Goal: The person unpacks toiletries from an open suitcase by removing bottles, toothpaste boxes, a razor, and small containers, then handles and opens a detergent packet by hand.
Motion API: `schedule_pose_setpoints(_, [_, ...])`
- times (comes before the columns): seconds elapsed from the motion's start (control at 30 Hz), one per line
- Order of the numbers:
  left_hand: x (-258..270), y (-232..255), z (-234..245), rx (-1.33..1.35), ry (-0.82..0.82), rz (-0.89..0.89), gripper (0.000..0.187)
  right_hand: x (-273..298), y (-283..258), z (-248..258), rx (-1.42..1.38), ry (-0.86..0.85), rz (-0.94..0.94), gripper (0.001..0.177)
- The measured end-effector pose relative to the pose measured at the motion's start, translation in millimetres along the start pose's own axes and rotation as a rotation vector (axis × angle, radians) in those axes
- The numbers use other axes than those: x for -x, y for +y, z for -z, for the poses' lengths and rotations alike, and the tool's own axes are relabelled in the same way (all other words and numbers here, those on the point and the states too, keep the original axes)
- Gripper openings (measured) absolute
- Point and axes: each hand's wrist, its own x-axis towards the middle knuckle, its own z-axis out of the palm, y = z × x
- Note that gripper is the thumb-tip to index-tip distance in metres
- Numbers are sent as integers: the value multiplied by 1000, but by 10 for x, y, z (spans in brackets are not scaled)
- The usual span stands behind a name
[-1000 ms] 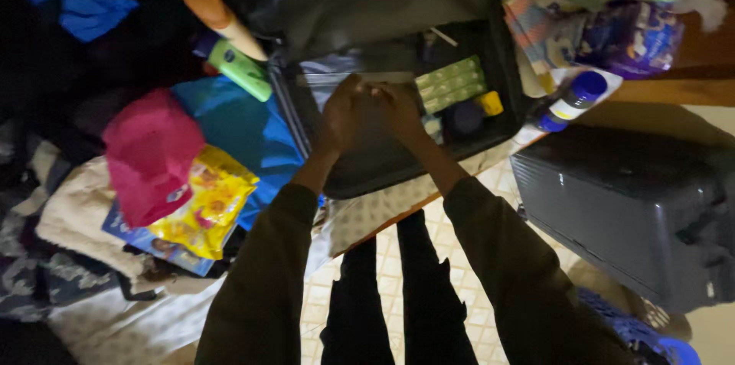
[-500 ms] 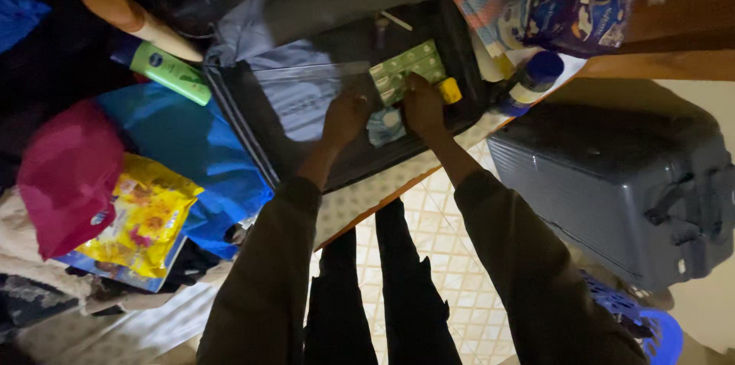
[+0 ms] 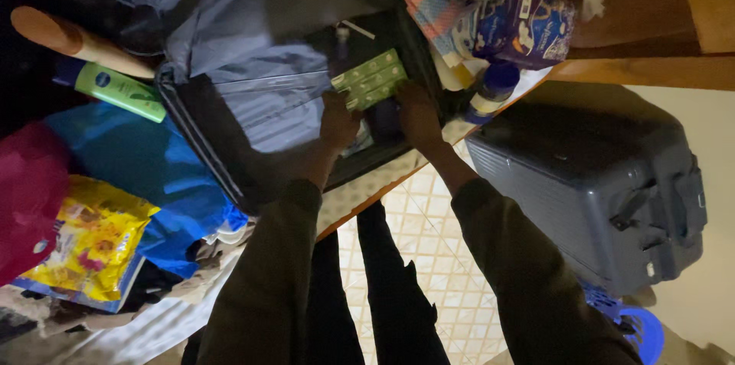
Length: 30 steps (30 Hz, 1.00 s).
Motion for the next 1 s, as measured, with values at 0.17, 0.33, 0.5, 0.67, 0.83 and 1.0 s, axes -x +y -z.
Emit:
schedule_pose_setpoints(0.17, [-171,116,-160,72,189,162,83,-106,169,-26,-23,-118,-4,32])
schedule_pose_setpoints(0.33, [-296,-301,-635,155,234,244,110,-156,158,-9,-25,-158,4,44])
schedule_pose_setpoints(0.5, [-323,-448,-773,358,306,362,71,-167,152,71,18,-225,20,56])
schedule_pose_setpoints(0.67, [-340,-438,-643,831,236,327,59,-103,209,-11,33,-262,-3,58])
schedule_pose_setpoints(0.83, [-250,-172,-407,694,119,618,56,-78,171,69,27,-313,-20,71])
schedule_pose_setpoints(1.0, [-322,-117,-449,590,269,369,59,-80,49,204,-114,-355,-66,76])
